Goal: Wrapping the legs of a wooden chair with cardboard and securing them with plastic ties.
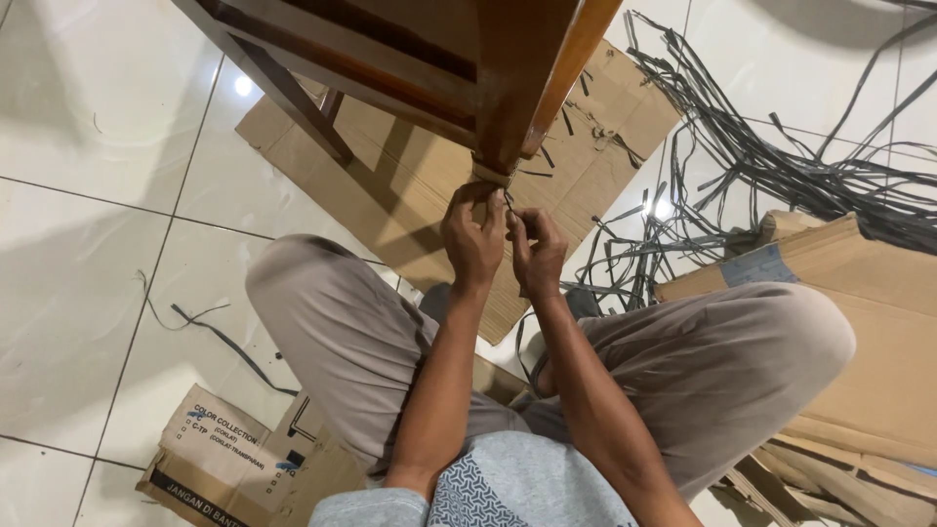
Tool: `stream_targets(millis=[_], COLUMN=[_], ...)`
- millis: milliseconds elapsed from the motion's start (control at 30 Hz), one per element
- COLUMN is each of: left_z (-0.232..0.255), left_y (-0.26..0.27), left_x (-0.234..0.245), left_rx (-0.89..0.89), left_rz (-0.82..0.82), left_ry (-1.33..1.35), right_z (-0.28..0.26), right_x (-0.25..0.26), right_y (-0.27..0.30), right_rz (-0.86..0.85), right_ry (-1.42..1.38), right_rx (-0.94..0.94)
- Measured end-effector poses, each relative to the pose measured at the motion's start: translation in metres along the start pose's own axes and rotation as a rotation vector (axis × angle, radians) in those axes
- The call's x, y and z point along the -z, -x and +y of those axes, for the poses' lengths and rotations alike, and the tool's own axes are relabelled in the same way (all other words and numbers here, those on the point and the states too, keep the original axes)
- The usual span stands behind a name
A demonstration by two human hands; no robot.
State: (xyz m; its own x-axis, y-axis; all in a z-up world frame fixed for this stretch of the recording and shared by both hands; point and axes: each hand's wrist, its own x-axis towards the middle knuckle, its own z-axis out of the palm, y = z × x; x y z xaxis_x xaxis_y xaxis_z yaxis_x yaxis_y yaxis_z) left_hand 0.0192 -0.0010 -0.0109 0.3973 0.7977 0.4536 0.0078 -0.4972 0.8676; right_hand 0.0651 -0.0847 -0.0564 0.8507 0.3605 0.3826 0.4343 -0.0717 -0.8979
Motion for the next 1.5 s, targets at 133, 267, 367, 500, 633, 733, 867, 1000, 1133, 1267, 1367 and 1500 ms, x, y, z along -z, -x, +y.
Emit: stream_targets(millis=[133,267,367,500,633,733,867,1000,1133,1267,1367,1500], left_z=[-0.009,-0.016,-0.014,-0.018,-0.015,-0.012,-0.030,-0.044,-0.047,-0.058,-0.055,-0.078], left_y=[0.002,0.002,0.001,0.001,0.003,0.005,0.014,0.013,0.010,0.018,0.020,0.031], left_x=[-0.005,-0.009,-0.007,-0.009,-0.005,-0.005,-0.017,-0.017,-0.017,-0.023,-0.023,-0.034], left_rx=[-0.004,-0.029,-0.036,-0.029,-0.007,0.009,0.011,0.031,0.151,0.354,0.427,0.499], left_rz=[0.032,0.049,0.038,0.046,0.033,0.029,0.030,0.001,-0.040,-0.065,-0.089,-0.097], left_ry=[0.006,0.013,0.019,0.013,0.030,0.035,-0.073,-0.119,-0.132,-0.135,-0.133,-0.172], right_z=[-0.001,0.006,0.015,0.014,0.011,0.019,0.029,0.015,0.014,0.041,0.068,0.077], right_x=[0.000,-0.002,-0.004,-0.004,-0.003,0.000,-0.001,0.001,0.002,0.005,0.005,0.010], right_y=[-0.002,-0.004,-0.003,-0.002,0.003,0.008,0.013,0.011,0.011,0.021,0.030,0.036], right_rz=[-0.009,-0.012,0.000,-0.006,-0.034,-0.074,-0.118,-0.119,-0.157,-0.262,-0.294,-0.281], right_ry=[0.019,-0.032,-0.094,-0.138,-0.082,0.045,0.076,0.132,0.130,0.207,0.220,0.181], right_rx=[-0.017,-0.057,-0.120,-0.166,-0.167,-0.097,-0.104,-0.114,-0.225,-0.434,-0.522,-0.612])
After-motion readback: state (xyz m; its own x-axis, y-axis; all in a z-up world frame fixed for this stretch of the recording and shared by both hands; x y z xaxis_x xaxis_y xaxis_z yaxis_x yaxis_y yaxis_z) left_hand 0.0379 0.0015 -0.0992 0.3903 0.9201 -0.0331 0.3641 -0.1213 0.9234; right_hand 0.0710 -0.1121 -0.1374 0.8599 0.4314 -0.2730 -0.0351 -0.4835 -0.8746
